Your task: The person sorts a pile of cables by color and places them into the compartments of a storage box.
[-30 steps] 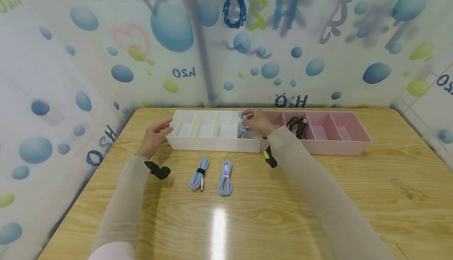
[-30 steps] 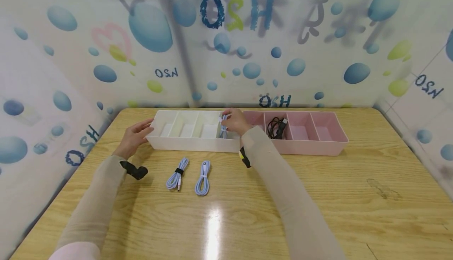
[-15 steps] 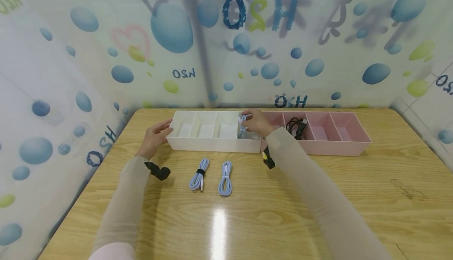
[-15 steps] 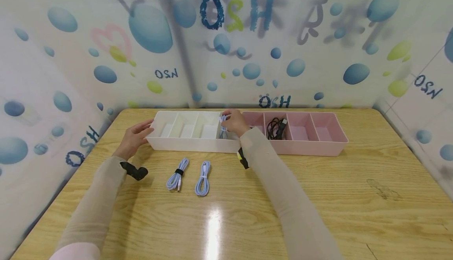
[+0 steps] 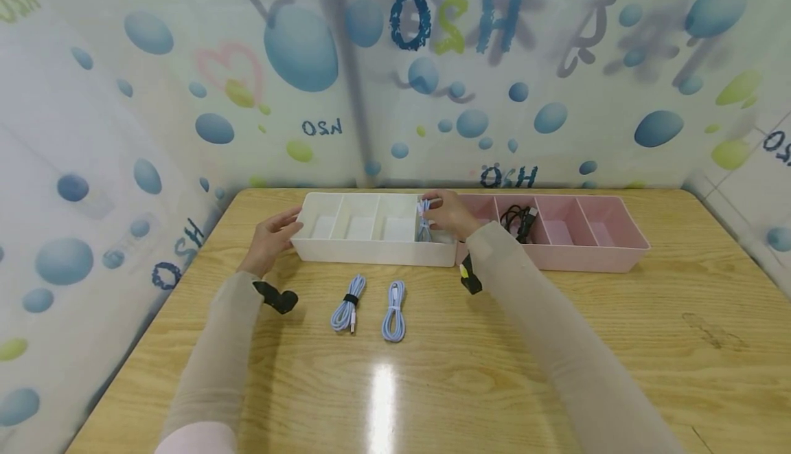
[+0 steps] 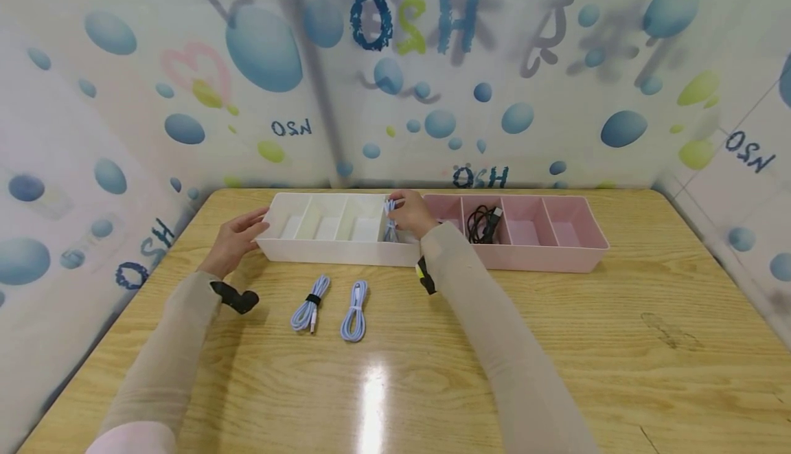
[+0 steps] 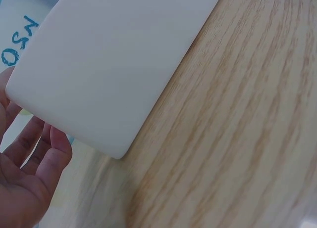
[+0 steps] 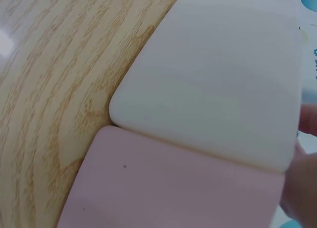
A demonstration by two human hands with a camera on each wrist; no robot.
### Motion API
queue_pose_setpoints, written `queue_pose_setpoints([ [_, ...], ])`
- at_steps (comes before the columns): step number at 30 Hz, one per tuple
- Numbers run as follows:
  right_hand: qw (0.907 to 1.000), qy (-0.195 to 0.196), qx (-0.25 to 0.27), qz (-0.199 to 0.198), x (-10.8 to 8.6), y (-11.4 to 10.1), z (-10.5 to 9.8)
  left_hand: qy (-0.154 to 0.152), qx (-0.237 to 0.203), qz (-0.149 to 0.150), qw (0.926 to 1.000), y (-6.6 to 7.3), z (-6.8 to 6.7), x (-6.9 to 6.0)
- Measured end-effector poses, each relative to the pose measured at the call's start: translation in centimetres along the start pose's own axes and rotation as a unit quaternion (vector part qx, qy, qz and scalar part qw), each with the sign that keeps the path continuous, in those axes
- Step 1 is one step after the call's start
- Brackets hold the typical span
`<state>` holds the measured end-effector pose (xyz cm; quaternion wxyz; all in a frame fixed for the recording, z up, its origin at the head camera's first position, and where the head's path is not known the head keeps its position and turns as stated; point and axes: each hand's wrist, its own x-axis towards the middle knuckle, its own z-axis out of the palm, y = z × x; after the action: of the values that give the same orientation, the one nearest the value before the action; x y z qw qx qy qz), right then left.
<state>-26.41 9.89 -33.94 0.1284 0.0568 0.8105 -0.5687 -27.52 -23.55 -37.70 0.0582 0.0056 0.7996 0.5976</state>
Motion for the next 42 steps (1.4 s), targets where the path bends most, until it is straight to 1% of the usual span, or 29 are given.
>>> queue_pose_setpoints([
  [7, 0.9996, -0.012, 0.027, 0.001, -0.2, -0.1, -0.1, 0.005, -0.005, -0.005, 1.0000, 0.1, 0.0, 0.1],
  [18, 0.9982, -0.030, 0.051, -0.003, -0.3, 0.0, -0.1, -0.004, -0.007, -0.011, 0.9999, 0.1, 0.0, 0.2],
  [25, 0.9985, -0.034, 0.043, -0.010, -0.5, 0.2, -0.1, 0.000, -0.003, -0.005, 1.0000, 0.2, 0.0, 0.1],
  [29, 0.9983, -0.039, 0.038, -0.022, -0.8, 0.2, 0.1, 0.003, 0.000, -0.009, 1.0000, 0.2, 0.0, 0.1],
  [35, 0.9983, -0.020, 0.034, -0.042, -1.6, 0.1, 0.6, 0.005, -0.006, -0.005, 1.0000, 0.0, 0.0, 0.2],
  [42, 0.9955, -0.003, 0.074, -0.060, -2.2, 0.4, 0.6, 0.004, -0.006, -0.003, 1.0000, 0.0, 0.0, 0.2],
])
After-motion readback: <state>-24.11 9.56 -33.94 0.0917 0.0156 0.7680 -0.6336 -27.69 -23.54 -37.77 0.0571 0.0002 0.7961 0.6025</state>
